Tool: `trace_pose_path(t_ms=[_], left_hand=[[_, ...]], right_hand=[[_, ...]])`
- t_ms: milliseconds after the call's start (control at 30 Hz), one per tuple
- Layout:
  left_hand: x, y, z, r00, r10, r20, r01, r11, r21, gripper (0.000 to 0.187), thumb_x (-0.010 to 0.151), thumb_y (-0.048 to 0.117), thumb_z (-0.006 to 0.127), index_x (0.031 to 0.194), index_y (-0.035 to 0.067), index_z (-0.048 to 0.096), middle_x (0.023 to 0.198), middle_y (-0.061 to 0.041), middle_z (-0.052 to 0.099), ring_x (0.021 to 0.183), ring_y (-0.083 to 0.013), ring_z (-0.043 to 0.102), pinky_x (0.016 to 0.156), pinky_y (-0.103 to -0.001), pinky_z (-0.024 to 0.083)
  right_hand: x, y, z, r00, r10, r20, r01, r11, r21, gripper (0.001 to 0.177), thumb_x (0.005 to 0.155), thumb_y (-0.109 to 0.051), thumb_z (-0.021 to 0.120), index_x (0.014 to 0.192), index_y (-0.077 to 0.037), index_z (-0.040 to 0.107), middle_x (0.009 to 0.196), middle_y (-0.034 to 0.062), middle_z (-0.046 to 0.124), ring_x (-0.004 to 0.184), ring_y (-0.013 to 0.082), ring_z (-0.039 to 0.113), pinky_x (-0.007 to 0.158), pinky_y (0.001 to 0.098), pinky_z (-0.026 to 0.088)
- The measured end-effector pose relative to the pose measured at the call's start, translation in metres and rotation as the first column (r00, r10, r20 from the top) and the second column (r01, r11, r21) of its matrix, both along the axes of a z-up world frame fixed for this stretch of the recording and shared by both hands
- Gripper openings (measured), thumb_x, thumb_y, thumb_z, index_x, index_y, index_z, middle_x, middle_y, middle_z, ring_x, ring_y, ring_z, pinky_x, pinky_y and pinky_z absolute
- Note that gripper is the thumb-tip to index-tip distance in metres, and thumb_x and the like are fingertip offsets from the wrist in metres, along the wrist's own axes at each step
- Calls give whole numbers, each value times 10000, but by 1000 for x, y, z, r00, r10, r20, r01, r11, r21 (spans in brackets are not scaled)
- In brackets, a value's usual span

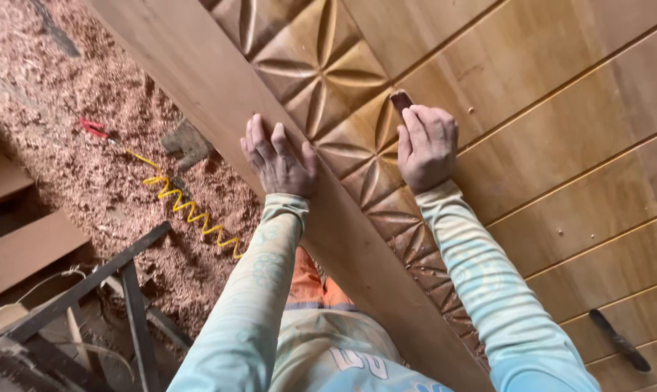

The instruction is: The person carves a geometric star pattern into a large wooden panel using a small hand tool. They repeatedly scrape and shape the wood to create raised diamond and star motifs, working methodically across the surface.

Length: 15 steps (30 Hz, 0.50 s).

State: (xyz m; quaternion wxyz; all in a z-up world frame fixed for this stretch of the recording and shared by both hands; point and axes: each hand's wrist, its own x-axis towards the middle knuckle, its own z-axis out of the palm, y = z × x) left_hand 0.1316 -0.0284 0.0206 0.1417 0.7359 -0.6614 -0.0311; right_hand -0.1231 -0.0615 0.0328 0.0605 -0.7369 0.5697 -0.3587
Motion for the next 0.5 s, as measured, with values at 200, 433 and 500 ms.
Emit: trace_pose_path(t_ms=[200,433,500], left_hand=[[7,-89,-5,988,149,40,-149,989,0,730,931,398,657,1530,71,398,1659,-267,215,1564,-436,204,1270,-616,174],[0,-91,12,981,168,93,-176,980,97,736,887,406,654,1534,112,462,1668,-242,194,1570,-402,166,1278,-588,141],[1,-93,13,983,153,98,-162,983,89,750,918,423,664,1563,112,442,1683,-245,181,1583,-401,158,1286,-585,140]], right_hand=[[-6,-8,-8,1000,-17,-20,19,993,113,343,898,-57,783,1224,13,700,1235,166,645,1094,351,599,969,471,498],[16,-12,-9,999,-39,-23,40,997,59,305,918,38,733,1222,20,714,1182,123,683,1026,326,637,908,440,537],[19,-12,-7,998,-57,-23,59,997,50,304,912,44,727,1216,32,713,1181,127,690,1015,324,642,911,435,540]])
